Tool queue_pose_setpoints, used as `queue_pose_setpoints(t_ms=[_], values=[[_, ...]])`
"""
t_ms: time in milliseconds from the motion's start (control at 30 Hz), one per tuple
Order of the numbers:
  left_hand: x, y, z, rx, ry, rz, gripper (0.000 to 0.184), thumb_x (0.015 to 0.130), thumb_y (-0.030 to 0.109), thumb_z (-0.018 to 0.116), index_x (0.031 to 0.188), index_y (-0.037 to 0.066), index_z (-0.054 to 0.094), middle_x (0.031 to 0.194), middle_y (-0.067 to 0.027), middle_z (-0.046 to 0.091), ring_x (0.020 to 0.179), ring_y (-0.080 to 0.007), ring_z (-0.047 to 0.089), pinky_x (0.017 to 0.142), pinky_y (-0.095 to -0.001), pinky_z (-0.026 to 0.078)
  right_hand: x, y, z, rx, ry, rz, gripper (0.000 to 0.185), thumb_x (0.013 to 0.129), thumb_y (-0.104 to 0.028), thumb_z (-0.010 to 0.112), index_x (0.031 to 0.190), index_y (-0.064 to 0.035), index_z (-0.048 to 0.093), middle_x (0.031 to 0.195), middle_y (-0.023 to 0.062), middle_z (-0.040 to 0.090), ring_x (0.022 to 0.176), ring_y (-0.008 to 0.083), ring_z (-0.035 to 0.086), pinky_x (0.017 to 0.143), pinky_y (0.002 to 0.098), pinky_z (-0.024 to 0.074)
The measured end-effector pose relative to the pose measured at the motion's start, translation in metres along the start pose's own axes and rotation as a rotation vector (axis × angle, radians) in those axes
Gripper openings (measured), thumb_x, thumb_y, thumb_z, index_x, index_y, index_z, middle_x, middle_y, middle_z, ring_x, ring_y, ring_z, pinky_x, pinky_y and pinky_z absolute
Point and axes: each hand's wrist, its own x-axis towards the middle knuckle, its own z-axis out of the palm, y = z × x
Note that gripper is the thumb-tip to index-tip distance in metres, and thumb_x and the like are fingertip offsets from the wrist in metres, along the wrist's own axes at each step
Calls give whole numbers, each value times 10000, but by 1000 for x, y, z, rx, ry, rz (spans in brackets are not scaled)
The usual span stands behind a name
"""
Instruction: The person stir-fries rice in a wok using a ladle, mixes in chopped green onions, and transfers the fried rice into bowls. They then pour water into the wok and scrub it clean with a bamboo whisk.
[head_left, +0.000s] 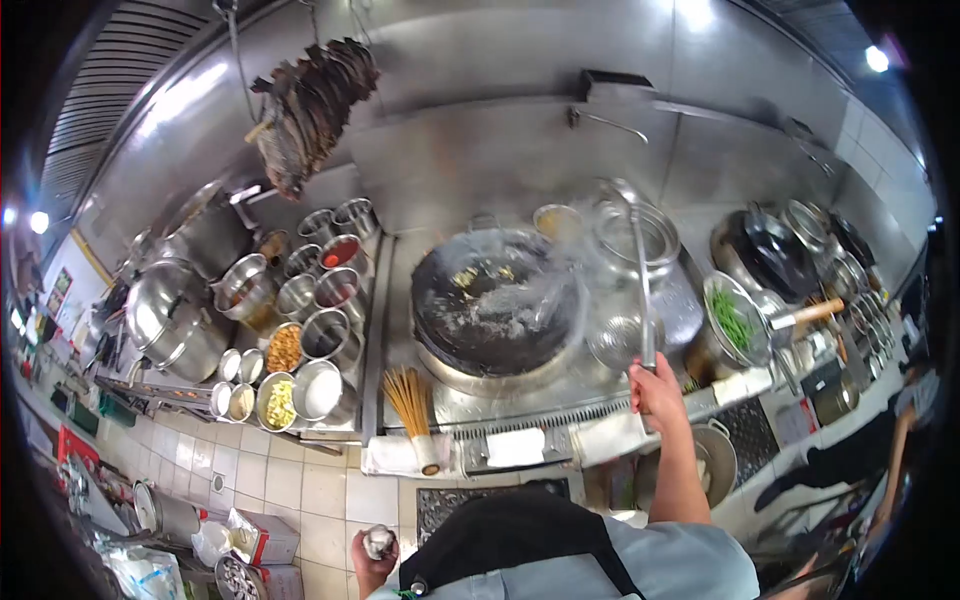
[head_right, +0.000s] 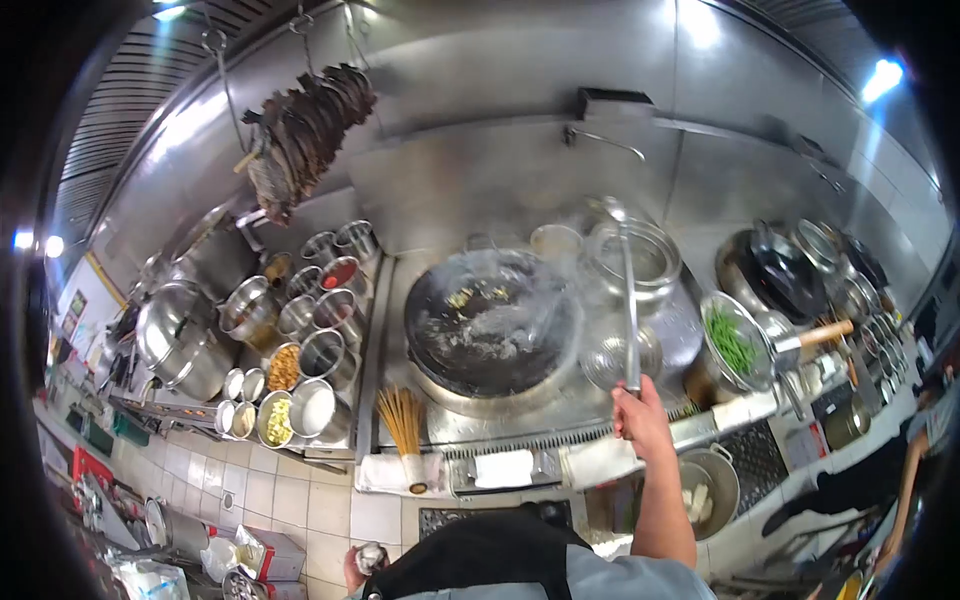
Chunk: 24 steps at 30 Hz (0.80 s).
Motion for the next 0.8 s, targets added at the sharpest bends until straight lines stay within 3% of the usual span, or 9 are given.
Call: queue_pose_setpoints(t_ms=[67, 133, 200, 300, 400, 500, 633, 700, 800], values=[[-14, 20, 35, -272, 48, 58, 560, 923, 579, 604, 1119, 63, 700, 958, -109, 743, 895, -312, 722, 780, -415, 608, 43, 1, -19, -9, -51, 14, 187, 970, -130, 659, 1084, -126, 510, 705, 5, 526, 465, 127, 488, 387, 311, 413], [-39, 36, 95, -285, 84, 153, 513, 944, 573, 654, 1099, 86, 701, 956, -107, 740, 903, -297, 721, 716, -409, 608, 92, -3, -32, 35, -13, -24, 158, 948, -123, 615, 1064, -115, 507, 664, 3, 502, 453, 126, 473, 379, 324, 420], [-25, 54, 107, 35, -137, 171, 520, 975, 561, 638, 1139, 70, 684, 922, -102, 725, 826, -254, 719, 663, -365, 606, 143, -11, -42, -49, 67, -129, 66, 944, -114, 586, 976, -83, 537, 644, 9, 520, 455, 118, 492, 384, 305, 419], [-30, 45, 207, 153, -171, 198, 468, 1008, 489, 626, 1226, 75, 646, 1015, -106, 725, 809, -244, 719, 667, -380, 614, 250, -13, -70, -379, 174, -222, 150, 971, -136, 603, 838, -67, 594, 635, 12, 542, 450, 117, 488, 378, 304, 406], [-27, 3, 320, 267, -227, 147, 457, 1030, 447, 610, 1301, 80, 596, 1108, -118, 711, 901, -287, 721, 762, -444, 621, 336, -23, -89, -93, 123, 32, 242, 952, -100, 600, 714, -66, 565, 620, 19, 558, 443, 113, 486, 392, 285, 437], [23, -37, 367, 356, -460, -97, 444, 1068, 435, 549, 1341, 85, 557, 1240, -146, 668, 1098, -322, 680, 919, -493, 576, 373, -34, -106, 1076, -87, 379, 153, 922, -87, 575, 770, -78, 567, 643, -11, 569, 519, 85, 552, 481, 252, 498], [99, -94, 412, 442, -504, -267, 468, 1093, 462, 481, 1328, 65, 556, 1295, -147, 658, 1163, -321, 656, 985, -490, 539, 342, -26, -117, 1352, -429, 247, 132, 914, -60, 580, 784, -72, 562, 649, -40, 518, 553, 73, 545, 513, 230, 512], [122, -112, 434, 384, -567, -382, 469, 1100, 456, 465, 1325, 55, 557, 1307, -147, 658, 1175, -324, 651, 998, -488, 533, 316, -26, -123, 1383, -587, 309, 98, 936, -64, 567, 839, -44, 573, 662, -39, 521, 551, 69, 552, 501, 223, 505], [70, -124, 505, 408, -188, -200, 458, 1101, 417, 480, 1360, 44, 545, 1333, -155, 655, 1205, -337, 643, 1023, -487, 526, 260, -49, -107, 1362, -668, 379, 101, 988, -80, 526, 962, 13, 555, 667, -40, 510, 522, 69, 548, 484, 225, 503]])
